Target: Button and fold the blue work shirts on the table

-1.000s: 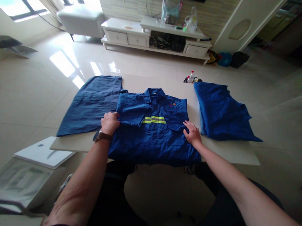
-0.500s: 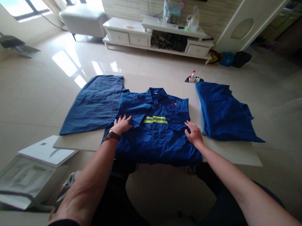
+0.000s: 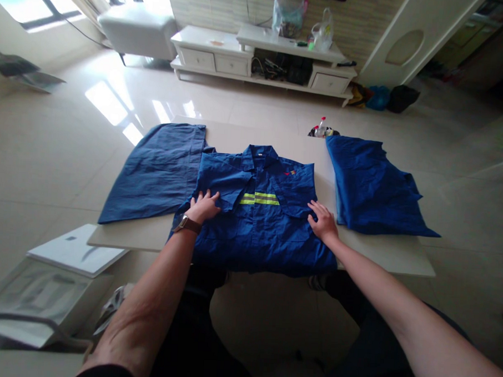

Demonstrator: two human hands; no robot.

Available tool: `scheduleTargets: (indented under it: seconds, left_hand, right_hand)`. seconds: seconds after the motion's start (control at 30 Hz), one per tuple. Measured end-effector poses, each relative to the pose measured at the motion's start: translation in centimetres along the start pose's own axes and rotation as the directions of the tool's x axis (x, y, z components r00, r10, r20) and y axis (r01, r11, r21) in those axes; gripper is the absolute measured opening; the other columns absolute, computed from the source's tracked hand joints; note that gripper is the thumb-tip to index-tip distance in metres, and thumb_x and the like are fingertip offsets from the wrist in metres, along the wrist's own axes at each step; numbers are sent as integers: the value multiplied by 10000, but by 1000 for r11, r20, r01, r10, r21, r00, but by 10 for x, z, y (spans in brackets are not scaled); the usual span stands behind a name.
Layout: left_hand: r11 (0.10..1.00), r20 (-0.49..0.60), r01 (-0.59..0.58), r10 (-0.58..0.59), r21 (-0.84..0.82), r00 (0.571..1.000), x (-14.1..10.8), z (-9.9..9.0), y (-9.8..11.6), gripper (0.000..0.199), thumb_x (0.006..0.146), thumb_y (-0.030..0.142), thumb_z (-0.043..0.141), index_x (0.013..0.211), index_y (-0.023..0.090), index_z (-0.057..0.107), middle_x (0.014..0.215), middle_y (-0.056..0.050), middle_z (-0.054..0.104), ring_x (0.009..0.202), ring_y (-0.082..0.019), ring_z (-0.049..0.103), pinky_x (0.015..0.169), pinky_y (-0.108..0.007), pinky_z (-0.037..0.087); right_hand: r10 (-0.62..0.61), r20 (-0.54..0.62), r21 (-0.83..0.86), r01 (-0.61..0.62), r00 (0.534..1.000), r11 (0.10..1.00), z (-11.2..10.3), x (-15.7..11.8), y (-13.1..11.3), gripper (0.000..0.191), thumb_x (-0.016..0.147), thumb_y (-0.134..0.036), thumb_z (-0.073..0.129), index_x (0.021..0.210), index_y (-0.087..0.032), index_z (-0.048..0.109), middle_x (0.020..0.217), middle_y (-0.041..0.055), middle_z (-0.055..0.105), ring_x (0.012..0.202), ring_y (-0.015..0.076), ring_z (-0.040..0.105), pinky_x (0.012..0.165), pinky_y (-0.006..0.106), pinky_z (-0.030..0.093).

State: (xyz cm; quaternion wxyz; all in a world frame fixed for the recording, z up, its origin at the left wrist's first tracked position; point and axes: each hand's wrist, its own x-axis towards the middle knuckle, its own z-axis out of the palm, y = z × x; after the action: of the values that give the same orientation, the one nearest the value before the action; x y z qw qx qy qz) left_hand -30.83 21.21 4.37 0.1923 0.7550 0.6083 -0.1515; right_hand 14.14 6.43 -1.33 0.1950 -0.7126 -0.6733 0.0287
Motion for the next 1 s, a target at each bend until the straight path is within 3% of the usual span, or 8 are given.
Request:
scheduleTargets:
  seconds: [1.0]
  left_hand:
    - [1000, 1, 9, -9, 8, 1000, 1, 0, 1, 758, 979, 433, 492, 1687, 285, 266, 1769, -153, 172, 1619, -437, 159, 1256, -665, 243]
  right_hand:
    - [14, 11, -9, -14, 1000, 1000, -3, 1, -4, 483, 947, -312, 524, 1407, -242, 653, 1545, 74, 592, 1455, 311, 509, 1153, 560, 454]
